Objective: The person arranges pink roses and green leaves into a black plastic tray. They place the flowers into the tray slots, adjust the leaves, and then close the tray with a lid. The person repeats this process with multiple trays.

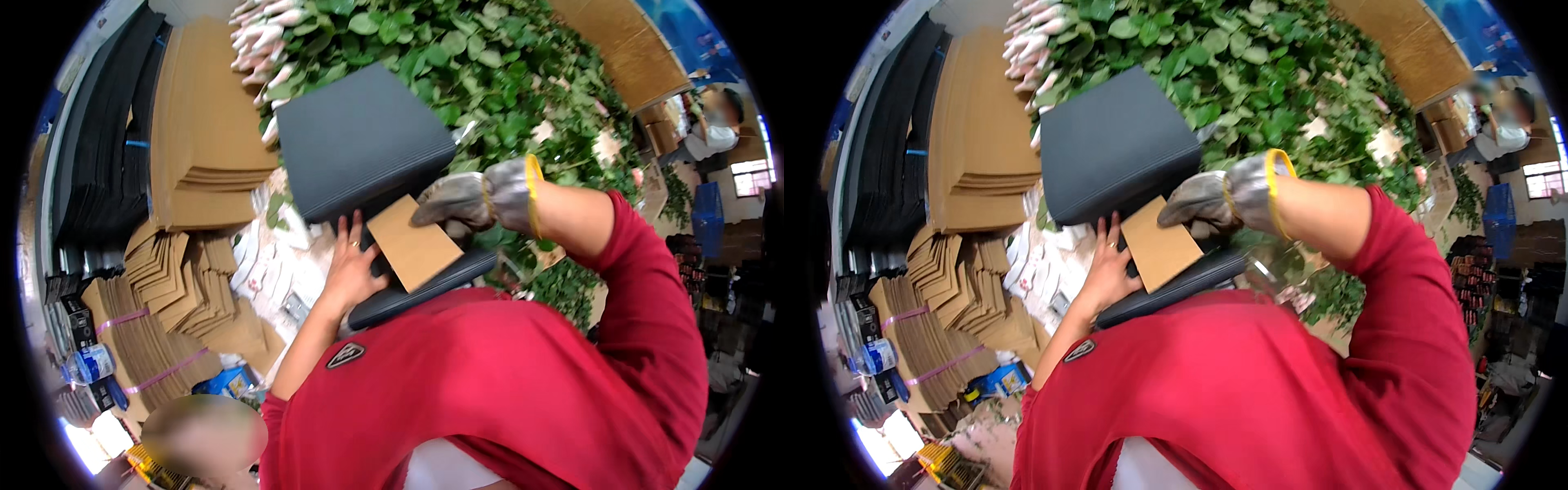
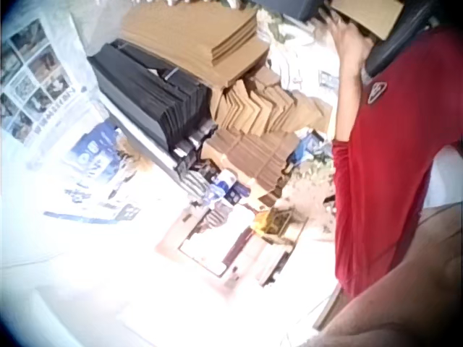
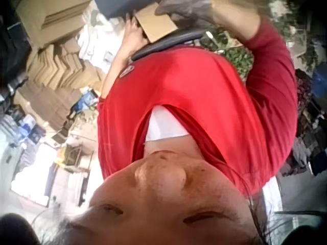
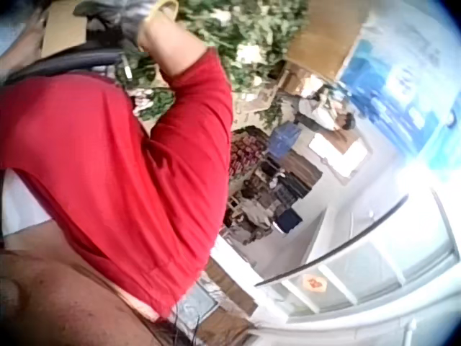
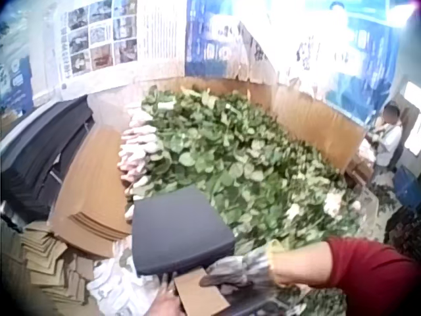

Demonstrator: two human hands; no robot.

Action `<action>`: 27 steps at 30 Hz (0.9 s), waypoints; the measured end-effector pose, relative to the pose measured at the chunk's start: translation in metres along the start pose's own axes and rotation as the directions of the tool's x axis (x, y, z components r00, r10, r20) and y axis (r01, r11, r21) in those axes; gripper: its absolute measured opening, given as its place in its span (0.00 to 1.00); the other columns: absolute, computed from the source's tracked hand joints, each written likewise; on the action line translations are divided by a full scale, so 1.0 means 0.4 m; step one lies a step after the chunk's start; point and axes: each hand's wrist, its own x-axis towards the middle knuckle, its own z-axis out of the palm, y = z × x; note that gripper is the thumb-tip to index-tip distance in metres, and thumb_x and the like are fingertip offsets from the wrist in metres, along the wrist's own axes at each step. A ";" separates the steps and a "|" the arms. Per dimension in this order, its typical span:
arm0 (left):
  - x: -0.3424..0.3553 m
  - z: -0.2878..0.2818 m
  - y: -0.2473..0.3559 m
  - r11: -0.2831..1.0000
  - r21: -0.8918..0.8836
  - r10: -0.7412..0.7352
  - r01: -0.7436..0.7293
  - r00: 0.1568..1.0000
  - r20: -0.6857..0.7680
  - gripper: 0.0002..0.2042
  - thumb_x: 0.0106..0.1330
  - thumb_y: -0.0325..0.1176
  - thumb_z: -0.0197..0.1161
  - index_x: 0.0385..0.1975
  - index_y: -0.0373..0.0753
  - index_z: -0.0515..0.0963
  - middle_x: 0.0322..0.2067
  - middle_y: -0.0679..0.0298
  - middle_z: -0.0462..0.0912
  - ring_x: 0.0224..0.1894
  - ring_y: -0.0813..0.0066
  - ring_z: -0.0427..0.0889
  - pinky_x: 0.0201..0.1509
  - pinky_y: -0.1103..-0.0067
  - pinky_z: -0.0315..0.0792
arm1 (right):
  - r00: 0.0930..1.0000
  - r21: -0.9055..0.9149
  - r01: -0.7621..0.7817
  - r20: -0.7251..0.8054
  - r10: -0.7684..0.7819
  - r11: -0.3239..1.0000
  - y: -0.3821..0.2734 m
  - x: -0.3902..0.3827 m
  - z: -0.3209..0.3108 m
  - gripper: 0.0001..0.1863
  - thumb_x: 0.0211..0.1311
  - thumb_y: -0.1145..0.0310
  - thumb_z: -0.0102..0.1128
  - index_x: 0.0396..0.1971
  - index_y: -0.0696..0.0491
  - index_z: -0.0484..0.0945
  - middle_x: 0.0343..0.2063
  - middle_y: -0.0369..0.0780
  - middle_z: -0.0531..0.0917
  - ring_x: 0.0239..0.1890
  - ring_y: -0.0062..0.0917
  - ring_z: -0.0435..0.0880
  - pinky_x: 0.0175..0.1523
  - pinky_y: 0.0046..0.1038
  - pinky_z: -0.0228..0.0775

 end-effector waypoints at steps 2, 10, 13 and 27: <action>-0.001 0.008 -0.015 0.997 -0.001 0.081 -0.081 0.996 -0.039 0.31 0.51 0.45 0.71 0.59 0.48 0.77 0.72 0.48 0.53 0.74 0.38 0.44 0.76 0.56 0.45 | 0.973 -0.284 -0.075 -0.229 0.008 0.956 -0.015 0.071 0.078 0.13 0.56 0.60 0.66 0.29 0.56 0.81 0.17 0.34 0.79 0.16 0.19 0.76 0.20 0.23 0.64; -0.152 0.010 -0.076 0.968 -0.228 -0.181 0.106 0.923 -0.341 0.17 0.57 0.29 0.69 0.47 0.40 0.82 0.58 0.51 0.75 0.69 0.49 0.63 0.70 0.60 0.59 | 0.897 -0.495 -0.223 -0.442 -0.022 0.840 0.004 0.144 0.105 0.09 0.48 0.65 0.62 0.18 0.54 0.75 0.14 0.37 0.79 0.18 0.22 0.80 0.26 0.26 0.72; -0.181 -0.043 -0.063 0.978 -0.190 -0.169 0.086 0.859 -0.484 0.09 0.55 0.26 0.69 0.37 0.35 0.83 0.47 0.53 0.82 0.58 0.51 0.76 0.62 0.64 0.69 | 0.883 -0.435 -0.246 -0.469 0.015 0.866 0.000 0.139 0.109 0.08 0.48 0.67 0.61 0.19 0.55 0.75 0.16 0.39 0.80 0.17 0.24 0.80 0.23 0.29 0.70; 0.001 -0.081 -0.008 0.970 -0.162 0.187 -0.183 0.982 0.010 0.33 0.46 0.31 0.74 0.54 0.28 0.68 0.64 0.39 0.62 0.65 0.40 0.63 0.68 0.63 0.64 | 0.967 -0.969 0.222 0.233 -0.105 -0.109 -0.096 0.072 0.236 0.13 0.54 0.58 0.61 0.35 0.48 0.86 0.32 0.42 0.87 0.37 0.37 0.87 0.42 0.36 0.79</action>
